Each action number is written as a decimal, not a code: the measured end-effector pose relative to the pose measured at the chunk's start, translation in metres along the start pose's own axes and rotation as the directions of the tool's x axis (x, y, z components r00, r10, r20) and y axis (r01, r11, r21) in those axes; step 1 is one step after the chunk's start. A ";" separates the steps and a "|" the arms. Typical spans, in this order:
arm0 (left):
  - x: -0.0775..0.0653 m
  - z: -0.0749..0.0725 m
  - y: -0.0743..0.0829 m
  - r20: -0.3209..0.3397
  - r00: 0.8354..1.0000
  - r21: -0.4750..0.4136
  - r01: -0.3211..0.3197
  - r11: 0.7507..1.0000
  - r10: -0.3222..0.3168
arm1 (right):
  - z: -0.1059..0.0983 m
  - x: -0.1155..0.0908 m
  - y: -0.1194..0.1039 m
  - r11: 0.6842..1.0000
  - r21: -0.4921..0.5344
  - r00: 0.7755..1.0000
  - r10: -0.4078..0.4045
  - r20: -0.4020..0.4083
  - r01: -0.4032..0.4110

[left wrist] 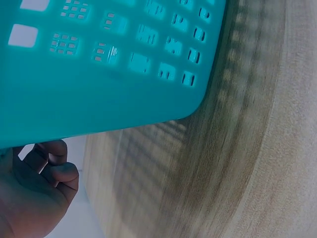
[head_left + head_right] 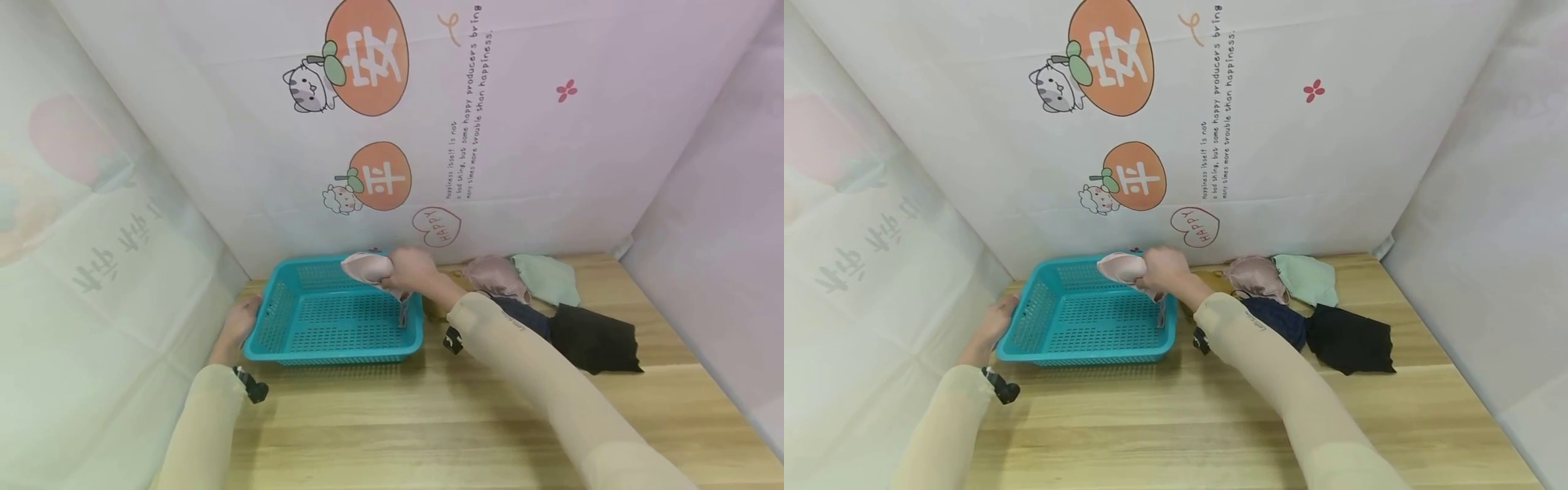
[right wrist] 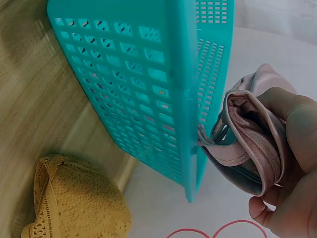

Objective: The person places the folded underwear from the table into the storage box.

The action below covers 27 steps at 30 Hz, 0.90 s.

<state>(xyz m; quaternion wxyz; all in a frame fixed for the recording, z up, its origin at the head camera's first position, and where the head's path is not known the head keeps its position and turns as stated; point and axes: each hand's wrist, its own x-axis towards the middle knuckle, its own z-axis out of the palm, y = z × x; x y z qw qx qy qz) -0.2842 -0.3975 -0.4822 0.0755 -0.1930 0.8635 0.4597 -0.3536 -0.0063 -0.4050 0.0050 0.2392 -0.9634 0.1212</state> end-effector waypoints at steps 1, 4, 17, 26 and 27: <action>0.001 0.000 -0.001 0.002 1.000 -0.016 0.006 1.000 -0.006 | 0.002 0.002 0.000 1.000 -0.004 1.000 0.001 -0.001 -0.001; 0.001 0.001 -0.002 0.008 1.000 -0.041 0.011 0.999 -0.011 | 0.007 0.006 0.001 1.000 -0.017 1.000 -0.001 -0.004 0.000; 0.003 0.003 0.002 -0.012 1.000 0.021 -0.017 1.000 0.017 | 0.028 0.020 0.003 0.993 -0.115 0.999 -0.036 -0.004 0.035; 0.003 0.004 0.003 -0.011 1.000 0.017 0.005 1.000 -0.005 | 0.040 0.022 0.012 0.995 -0.095 1.000 -0.014 0.021 0.016; 0.003 0.003 0.002 -0.014 1.000 0.018 0.011 1.000 -0.011 | 0.040 0.022 0.013 0.996 -0.084 1.000 -0.016 0.014 0.017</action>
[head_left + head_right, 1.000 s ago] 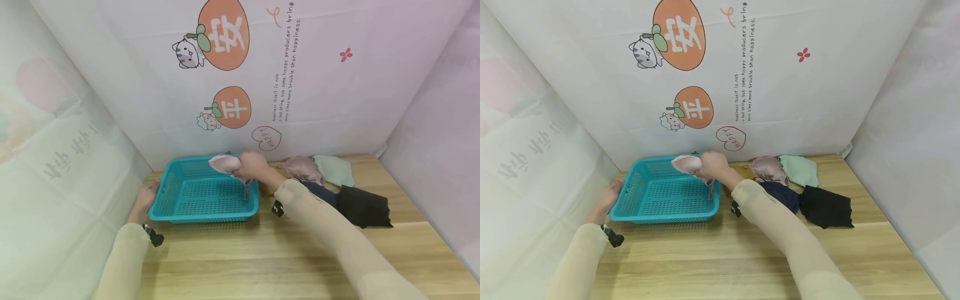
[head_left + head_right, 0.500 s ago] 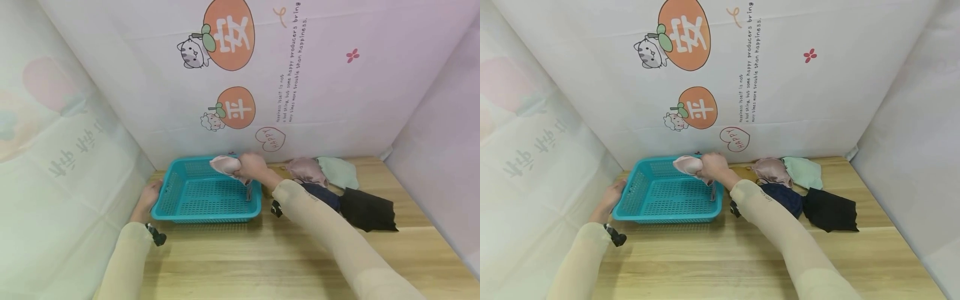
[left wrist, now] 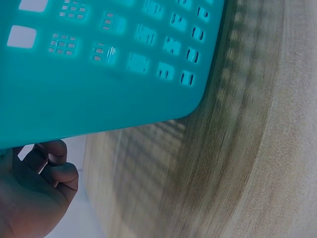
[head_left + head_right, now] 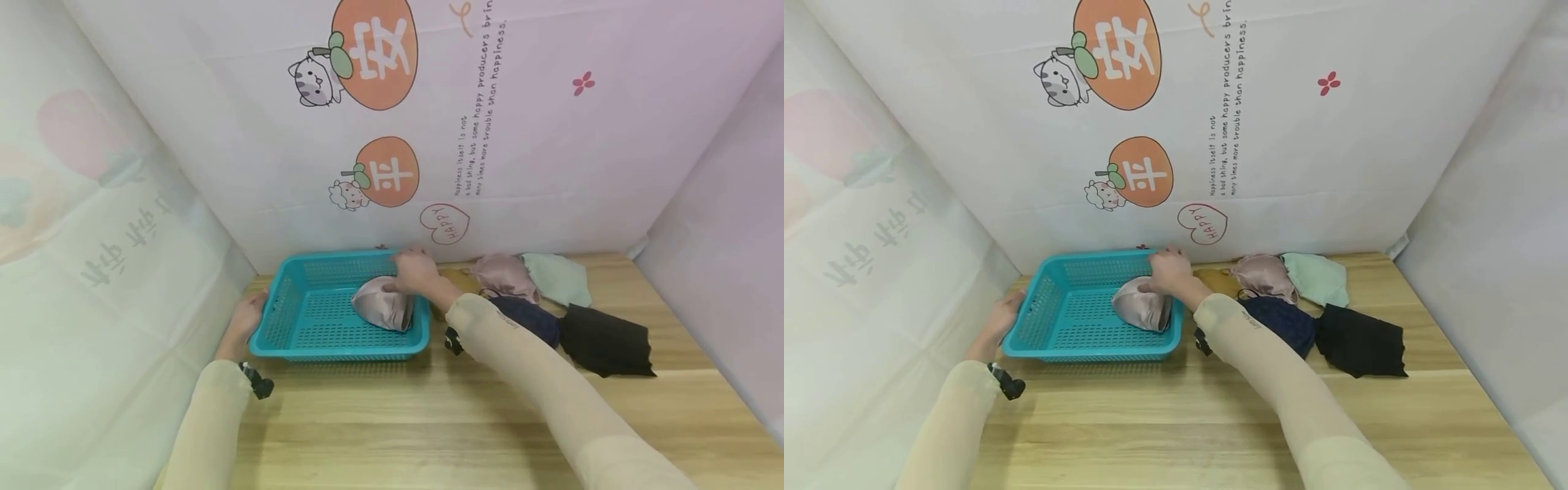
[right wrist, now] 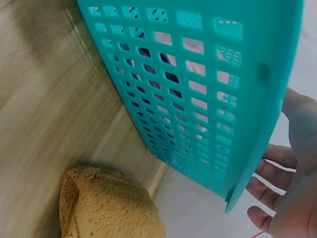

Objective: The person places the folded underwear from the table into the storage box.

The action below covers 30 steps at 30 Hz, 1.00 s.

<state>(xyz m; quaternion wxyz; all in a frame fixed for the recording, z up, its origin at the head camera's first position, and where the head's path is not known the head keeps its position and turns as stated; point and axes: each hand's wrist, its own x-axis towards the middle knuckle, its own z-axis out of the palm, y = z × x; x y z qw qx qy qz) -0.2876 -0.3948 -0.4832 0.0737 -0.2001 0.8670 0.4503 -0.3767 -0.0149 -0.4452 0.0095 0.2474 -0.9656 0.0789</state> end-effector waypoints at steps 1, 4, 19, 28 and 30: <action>0.000 0.000 0.000 -0.002 1.000 -0.002 0.003 1.000 -0.003 | 0.000 -0.001 0.001 1.000 0.012 1.000 0.001 -0.009 -0.001; -0.002 0.000 0.001 -0.011 1.000 0.000 -0.004 1.000 0.004 | -0.003 -0.006 0.004 0.999 0.044 1.000 0.009 -0.023 -0.008; -0.005 0.000 -0.003 0.008 1.000 -0.007 -0.011 1.000 0.011 | -0.006 -0.022 0.021 0.993 0.119 0.997 -0.006 -0.072 0.014; -0.005 0.001 -0.003 0.013 0.999 -0.019 0.041 0.999 -0.041 | -0.013 -0.029 0.028 0.992 0.121 0.996 -0.018 -0.085 0.028; -0.005 0.002 -0.004 0.011 1.000 -0.007 0.021 1.000 -0.021 | -0.012 -0.029 0.029 0.992 0.126 0.996 -0.016 -0.088 0.027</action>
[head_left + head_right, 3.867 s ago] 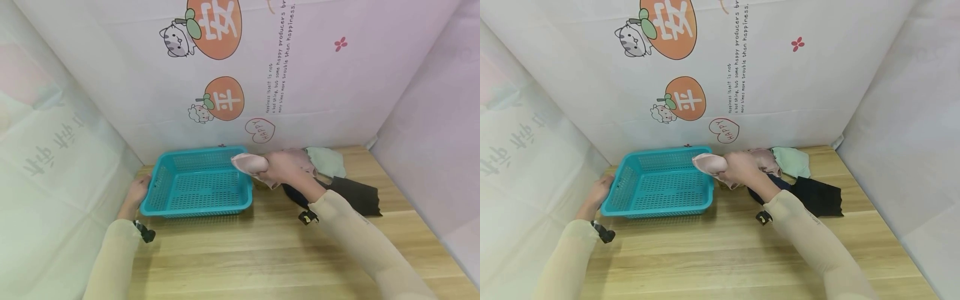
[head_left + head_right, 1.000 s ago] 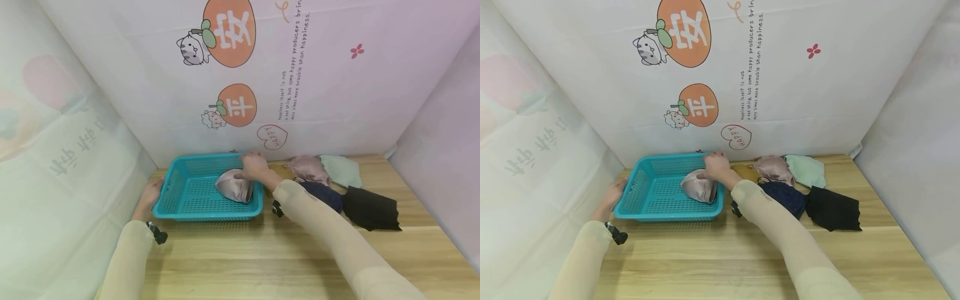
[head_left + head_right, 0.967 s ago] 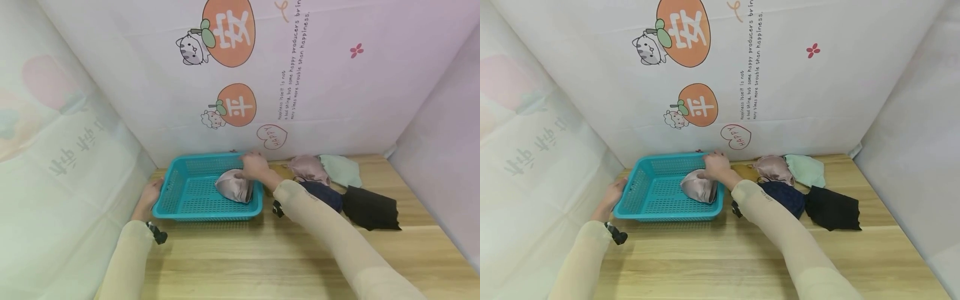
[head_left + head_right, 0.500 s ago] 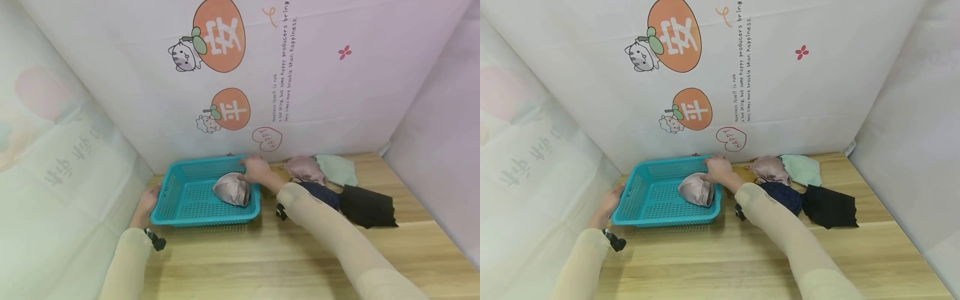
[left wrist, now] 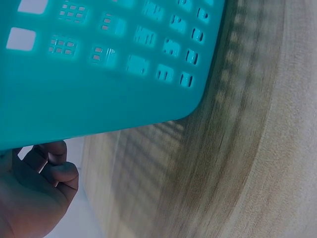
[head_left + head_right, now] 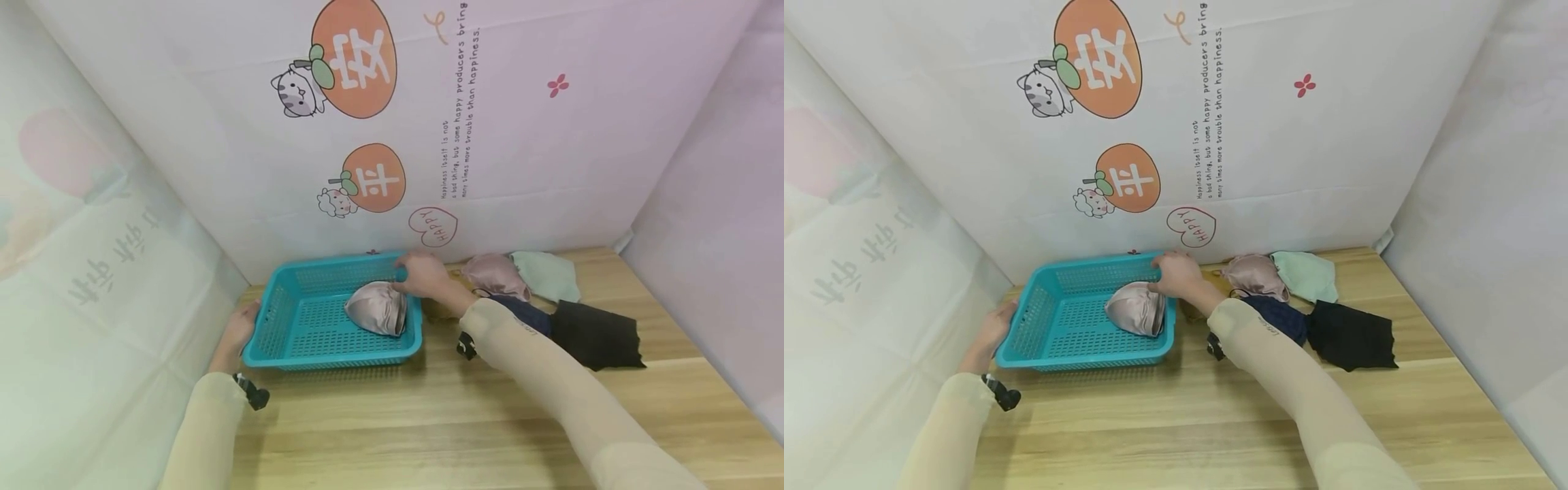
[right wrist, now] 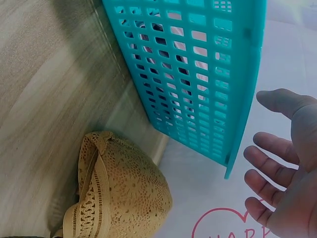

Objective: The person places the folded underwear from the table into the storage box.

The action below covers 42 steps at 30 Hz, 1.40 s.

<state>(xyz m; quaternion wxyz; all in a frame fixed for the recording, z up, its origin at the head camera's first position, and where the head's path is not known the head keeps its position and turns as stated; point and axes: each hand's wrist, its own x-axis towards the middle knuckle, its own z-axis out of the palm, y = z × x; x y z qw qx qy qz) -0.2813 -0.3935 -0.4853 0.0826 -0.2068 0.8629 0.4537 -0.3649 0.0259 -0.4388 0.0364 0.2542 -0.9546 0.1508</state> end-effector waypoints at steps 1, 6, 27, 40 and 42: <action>0.000 0.000 -0.001 -0.004 1.000 0.008 -0.011 1.000 0.011 | 0.000 0.000 0.000 1.000 0.000 1.000 0.000 -0.001 0.000; -0.002 0.001 -0.002 -0.014 1.000 0.007 -0.009 1.000 0.009 | 0.000 -0.001 0.002 1.000 0.000 1.000 0.004 0.006 -0.004; 0.001 0.001 -0.003 0.000 0.999 0.000 0.034 0.999 -0.034 | -0.013 -0.009 0.012 0.999 0.045 1.000 0.020 0.006 -0.020; 0.000 0.002 -0.004 0.005 1.000 -0.041 0.014 0.999 -0.014 | -0.016 -0.014 0.031 0.997 0.062 0.999 0.051 -0.013 -0.050; 0.000 0.002 -0.004 0.008 1.000 -0.044 0.018 0.999 -0.018 | -0.015 -0.015 0.034 0.996 0.064 0.998 0.065 -0.017 -0.064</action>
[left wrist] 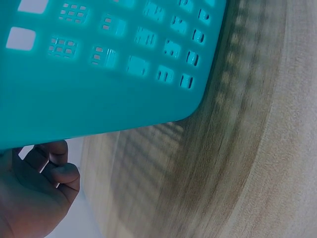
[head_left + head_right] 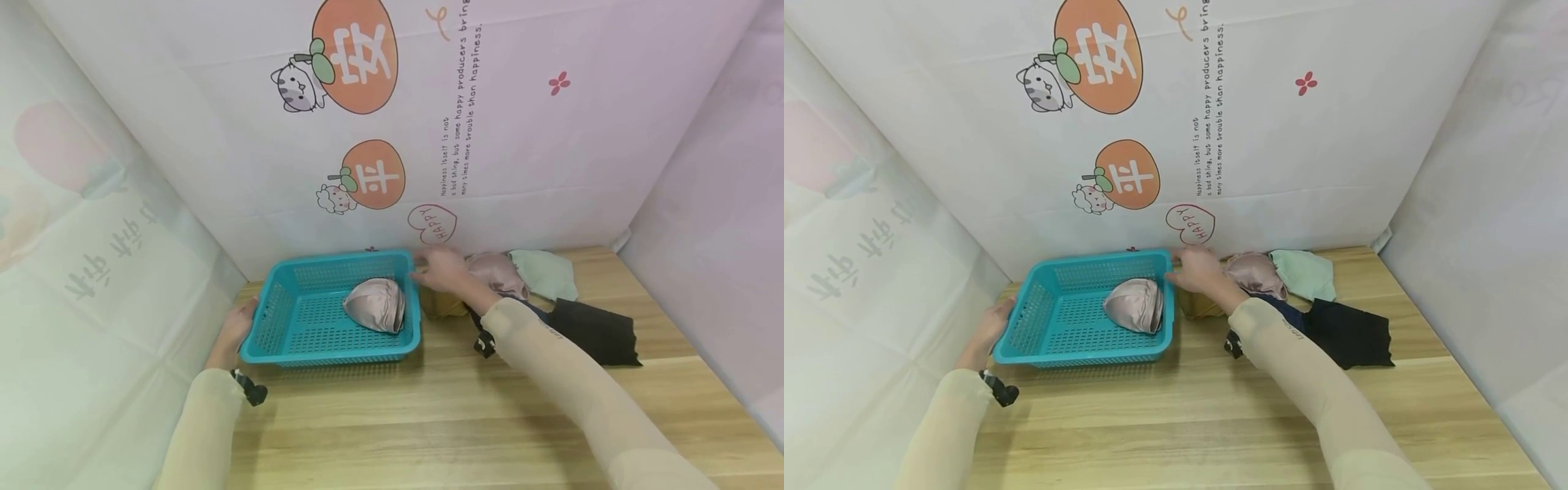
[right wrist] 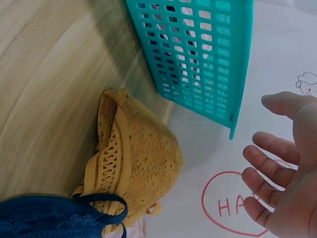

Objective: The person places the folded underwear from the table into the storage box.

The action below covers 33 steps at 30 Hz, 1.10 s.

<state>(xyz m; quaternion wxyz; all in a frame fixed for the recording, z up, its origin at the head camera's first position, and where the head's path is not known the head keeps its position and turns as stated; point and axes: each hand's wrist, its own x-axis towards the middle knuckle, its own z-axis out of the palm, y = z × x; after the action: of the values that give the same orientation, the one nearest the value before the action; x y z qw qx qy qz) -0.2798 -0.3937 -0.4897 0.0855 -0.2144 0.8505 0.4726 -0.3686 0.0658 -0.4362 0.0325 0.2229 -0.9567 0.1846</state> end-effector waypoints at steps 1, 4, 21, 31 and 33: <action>0.000 0.000 0.000 -0.002 1.000 0.005 0.001 1.000 -0.001 | 0.000 0.000 0.002 1.000 0.001 1.000 0.006 -0.003 -0.006; 0.001 0.000 0.000 -0.001 1.000 0.013 0.002 1.000 -0.002 | 0.001 -0.002 0.006 1.000 0.005 1.000 0.018 -0.023 -0.018; 0.001 -0.002 0.002 -0.010 1.000 0.048 -0.009 0.999 0.010 | 0.005 -0.007 0.025 0.999 -0.001 0.999 0.044 -0.010 -0.044; 0.000 -0.002 0.002 0.002 1.000 0.039 0.005 0.999 -0.005 | 0.009 -0.012 0.037 0.999 0.010 0.999 0.032 0.000 -0.032; 0.000 -0.002 0.002 0.004 1.000 0.042 0.008 0.999 -0.008 | 0.010 -0.013 0.039 0.999 0.019 1.000 0.028 0.000 -0.028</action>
<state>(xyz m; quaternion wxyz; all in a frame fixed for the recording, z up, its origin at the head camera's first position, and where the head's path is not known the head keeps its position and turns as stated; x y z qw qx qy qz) -0.2809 -0.3941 -0.4872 0.0935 -0.2152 0.8591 0.4549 -0.3739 0.0998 -0.4606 0.0279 0.2100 -0.9578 0.1941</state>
